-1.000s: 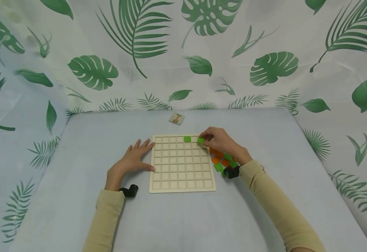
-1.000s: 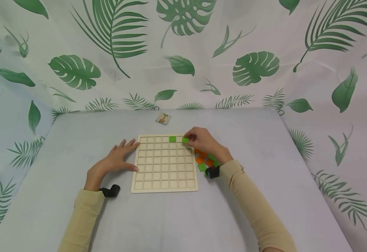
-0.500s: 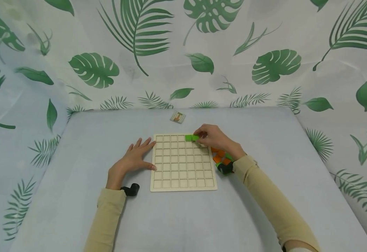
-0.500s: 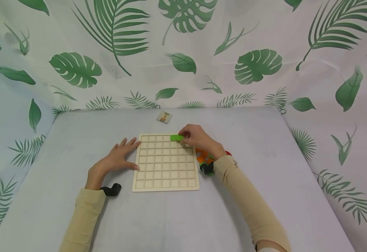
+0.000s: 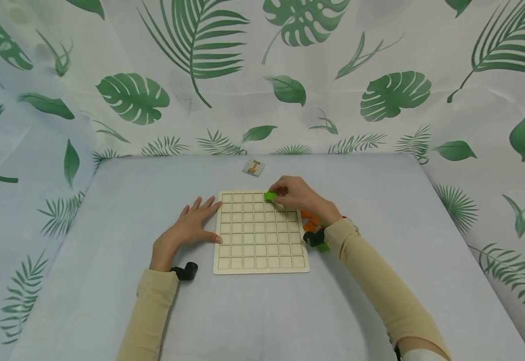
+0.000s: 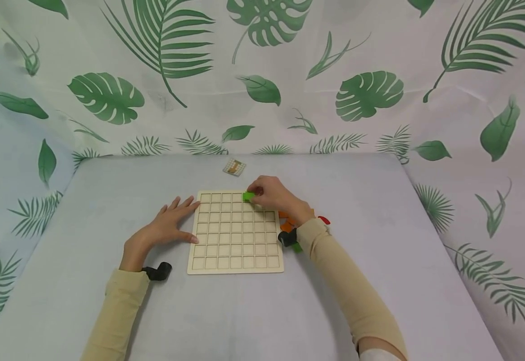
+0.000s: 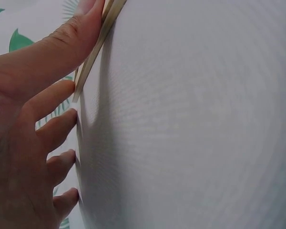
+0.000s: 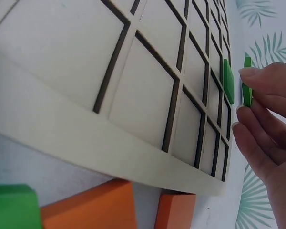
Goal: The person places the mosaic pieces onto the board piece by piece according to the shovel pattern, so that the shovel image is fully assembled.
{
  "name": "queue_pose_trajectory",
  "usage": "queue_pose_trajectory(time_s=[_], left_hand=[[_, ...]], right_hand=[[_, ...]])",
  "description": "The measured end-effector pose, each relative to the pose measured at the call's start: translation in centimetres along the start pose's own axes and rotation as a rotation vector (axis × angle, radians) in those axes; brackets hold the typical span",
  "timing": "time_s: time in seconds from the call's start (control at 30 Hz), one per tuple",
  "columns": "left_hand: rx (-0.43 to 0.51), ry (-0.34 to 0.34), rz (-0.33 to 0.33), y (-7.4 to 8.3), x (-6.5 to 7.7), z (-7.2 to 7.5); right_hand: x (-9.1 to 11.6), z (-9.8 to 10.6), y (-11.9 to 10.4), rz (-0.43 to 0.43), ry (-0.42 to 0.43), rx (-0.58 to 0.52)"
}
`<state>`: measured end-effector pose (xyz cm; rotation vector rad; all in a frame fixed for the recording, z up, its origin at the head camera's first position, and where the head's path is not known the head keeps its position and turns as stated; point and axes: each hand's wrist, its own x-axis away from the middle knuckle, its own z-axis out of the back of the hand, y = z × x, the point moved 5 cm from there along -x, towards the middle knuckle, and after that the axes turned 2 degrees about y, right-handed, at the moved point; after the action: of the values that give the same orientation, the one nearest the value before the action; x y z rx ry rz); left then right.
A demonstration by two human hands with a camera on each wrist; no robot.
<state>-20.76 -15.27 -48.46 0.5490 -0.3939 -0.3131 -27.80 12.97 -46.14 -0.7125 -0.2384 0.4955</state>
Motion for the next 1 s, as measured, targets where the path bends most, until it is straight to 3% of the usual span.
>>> queue_pose_trajectory(time_s=[0.3,1.0], left_hand=[[-0.001,0.0,-0.005,-0.1,-0.1,0.1],[0.03,-0.012,-0.006,-0.1,0.1,0.1]], right_hand=[[-1.2,-0.6,-0.9,0.084,-0.018,0.049],[-3.0,-2.1,-1.6,0.113,-0.058,0.058]])
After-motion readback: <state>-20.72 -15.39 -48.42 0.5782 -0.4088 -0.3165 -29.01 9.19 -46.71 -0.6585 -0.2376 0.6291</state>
